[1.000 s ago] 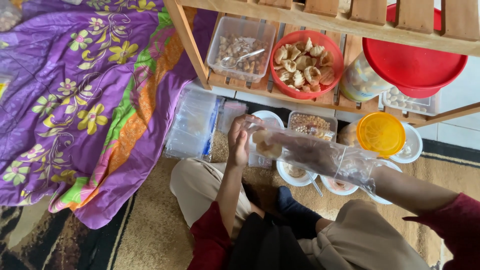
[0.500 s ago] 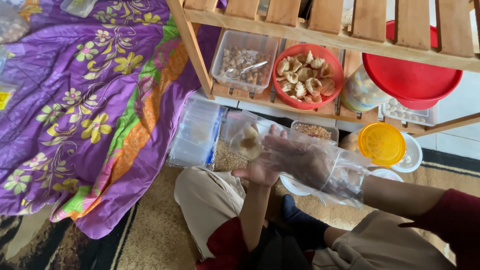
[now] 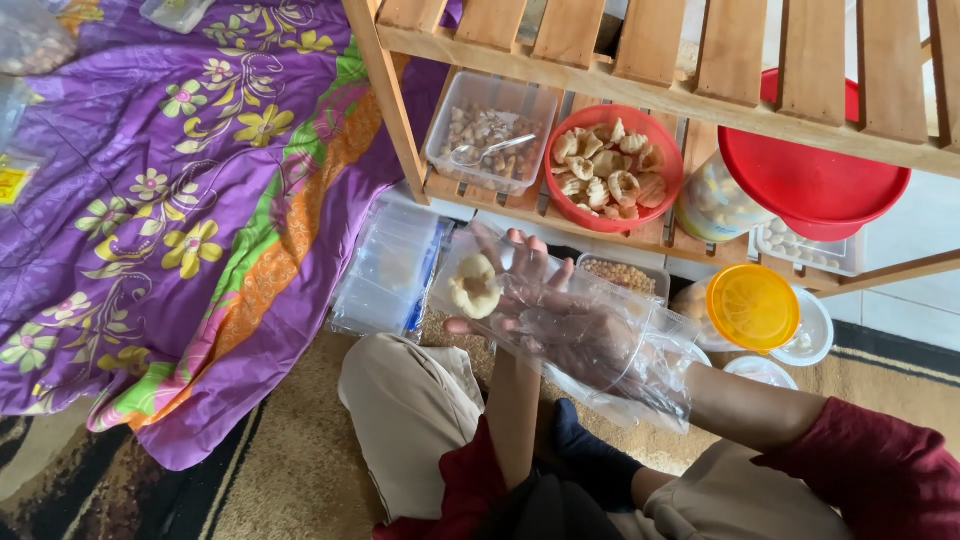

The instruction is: Manually packaging small snack items or crackers from various containers into individual plastic bags while sitting on the floor.

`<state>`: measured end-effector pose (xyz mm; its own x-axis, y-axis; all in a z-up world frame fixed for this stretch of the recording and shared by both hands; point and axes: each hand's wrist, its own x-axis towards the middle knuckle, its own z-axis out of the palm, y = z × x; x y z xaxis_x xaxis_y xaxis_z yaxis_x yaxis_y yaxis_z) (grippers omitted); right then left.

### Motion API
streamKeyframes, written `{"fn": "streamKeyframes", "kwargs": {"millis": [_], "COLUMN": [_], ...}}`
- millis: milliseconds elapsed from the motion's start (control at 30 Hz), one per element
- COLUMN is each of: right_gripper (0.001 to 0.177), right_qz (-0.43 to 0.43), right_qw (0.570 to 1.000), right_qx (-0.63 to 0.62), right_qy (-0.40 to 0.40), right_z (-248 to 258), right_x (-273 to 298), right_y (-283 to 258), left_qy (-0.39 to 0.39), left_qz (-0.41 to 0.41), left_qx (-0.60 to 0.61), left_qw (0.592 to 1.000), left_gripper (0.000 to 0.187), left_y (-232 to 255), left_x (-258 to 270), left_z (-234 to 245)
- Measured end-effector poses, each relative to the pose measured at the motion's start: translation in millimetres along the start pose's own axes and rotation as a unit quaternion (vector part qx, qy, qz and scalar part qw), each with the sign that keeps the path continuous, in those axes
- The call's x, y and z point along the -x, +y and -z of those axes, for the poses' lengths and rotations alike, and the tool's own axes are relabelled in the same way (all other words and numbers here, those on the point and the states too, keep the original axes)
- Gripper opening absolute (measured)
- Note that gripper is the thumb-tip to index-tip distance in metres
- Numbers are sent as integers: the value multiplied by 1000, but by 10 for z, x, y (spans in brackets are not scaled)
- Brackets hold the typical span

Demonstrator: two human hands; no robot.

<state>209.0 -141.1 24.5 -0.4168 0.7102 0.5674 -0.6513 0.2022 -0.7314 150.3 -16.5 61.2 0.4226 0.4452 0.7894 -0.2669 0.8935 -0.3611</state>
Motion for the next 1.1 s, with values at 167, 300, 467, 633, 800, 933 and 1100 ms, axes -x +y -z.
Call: {"fn": "streamKeyframes", "kwargs": {"millis": [167, 300, 467, 633, 800, 933, 1100], "right_gripper": [50, 71, 60, 79, 74, 62, 43], "right_qz": [77, 51, -67, -103, -46, -127, -338], "right_qw": [991, 921, 834, 794, 777, 798, 709], "right_qx": [-70, -34, 195, 267, -43, 102, 512], "right_qy": [-89, 384, 511, 537, 626, 580, 348], "right_z": [-103, -931, -1401, -1301, -1096, -1103, -1064], "right_x": [309, -808, -1119, -1157, -929, -882, -665], "right_y": [92, -506, -896, -819, -602, -914, -1576], "left_qy": [101, 95, 139, 81, 119, 55, 190], "left_qz": [-56, -82, -69, -28, -9, -23, 3], "left_qx": [-42, -73, -111, -57, -56, -57, -74], "left_qw": [992, 989, 982, 995, 991, 997, 979], "left_gripper": [109, 107, 109, 119, 137, 131, 99], "left_y": [271, 319, 451, 69, -180, -242, 220], "left_x": [26, -332, -312, -154, 335, 526, 553], "left_z": [106, -208, -291, -373, -105, 145, 44]}}
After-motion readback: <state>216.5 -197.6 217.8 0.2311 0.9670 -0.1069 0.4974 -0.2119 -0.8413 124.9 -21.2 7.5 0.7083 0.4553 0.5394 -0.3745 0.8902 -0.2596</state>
